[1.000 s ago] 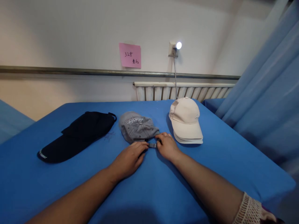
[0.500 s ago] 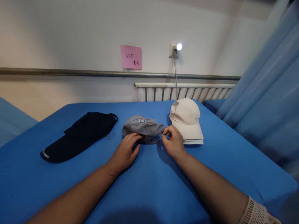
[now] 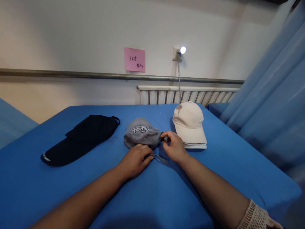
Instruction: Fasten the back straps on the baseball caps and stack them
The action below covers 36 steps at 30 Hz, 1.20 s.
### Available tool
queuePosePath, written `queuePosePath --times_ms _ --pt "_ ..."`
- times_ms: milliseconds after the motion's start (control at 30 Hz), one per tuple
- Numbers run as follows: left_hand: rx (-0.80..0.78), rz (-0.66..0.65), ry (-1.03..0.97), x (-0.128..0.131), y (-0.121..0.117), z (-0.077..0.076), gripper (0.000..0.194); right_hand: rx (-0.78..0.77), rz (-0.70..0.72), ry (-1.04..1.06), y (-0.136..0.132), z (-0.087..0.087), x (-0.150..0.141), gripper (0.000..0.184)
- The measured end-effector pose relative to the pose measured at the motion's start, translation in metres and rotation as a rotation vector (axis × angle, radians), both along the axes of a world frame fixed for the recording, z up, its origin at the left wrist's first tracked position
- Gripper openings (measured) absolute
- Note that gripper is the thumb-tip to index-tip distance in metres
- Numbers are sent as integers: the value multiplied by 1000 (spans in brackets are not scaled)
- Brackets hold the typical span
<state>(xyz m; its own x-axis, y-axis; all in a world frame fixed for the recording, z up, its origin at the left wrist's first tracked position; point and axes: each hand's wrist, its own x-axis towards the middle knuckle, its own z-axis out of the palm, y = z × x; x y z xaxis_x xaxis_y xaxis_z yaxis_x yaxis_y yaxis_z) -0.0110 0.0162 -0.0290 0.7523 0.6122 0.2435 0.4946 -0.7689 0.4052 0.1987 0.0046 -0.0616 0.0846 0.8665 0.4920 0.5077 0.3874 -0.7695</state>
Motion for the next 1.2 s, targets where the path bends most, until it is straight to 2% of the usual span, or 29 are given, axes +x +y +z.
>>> queuePosePath --times_ms 133,200,333,467,567,667,733,833,933,1033,1133,1200 --pt "-409 75 -275 -23 -4 24 22 -120 229 114 -4 2 4 32" --pt "-596 142 -442 -31 -3 30 26 -155 304 155 -5 3 6 29" --pt "-739 230 -673 -34 -1 25 24 -127 363 144 -6 8 8 18" --pt "-868 244 -821 -27 -4 16 15 -62 307 181 -9 18 8 9" --pt "-900 235 -958 -25 -8 22 14 -58 341 246 -13 26 8 8" --pt "-857 244 -1089 -30 -10 38 9 -100 389 334 -16 32 10 24" --pt "-812 267 -1192 -34 -9 49 6 -127 370 422 -18 36 11 29" --pt "-780 295 -1281 -38 -7 58 7 -131 334 555 -23 39 14 27" --pt "-823 310 -1251 -35 -8 56 10 -155 409 585 -29 41 15 27" --pt "-877 306 -1171 -27 -15 51 14 -221 527 474 -31 39 13 29" --pt "-872 267 -1088 -20 -25 48 18 -287 555 365 -30 34 6 31" --pt "-841 235 -982 -16 -31 46 24 -329 561 381 -28 30 0 28"
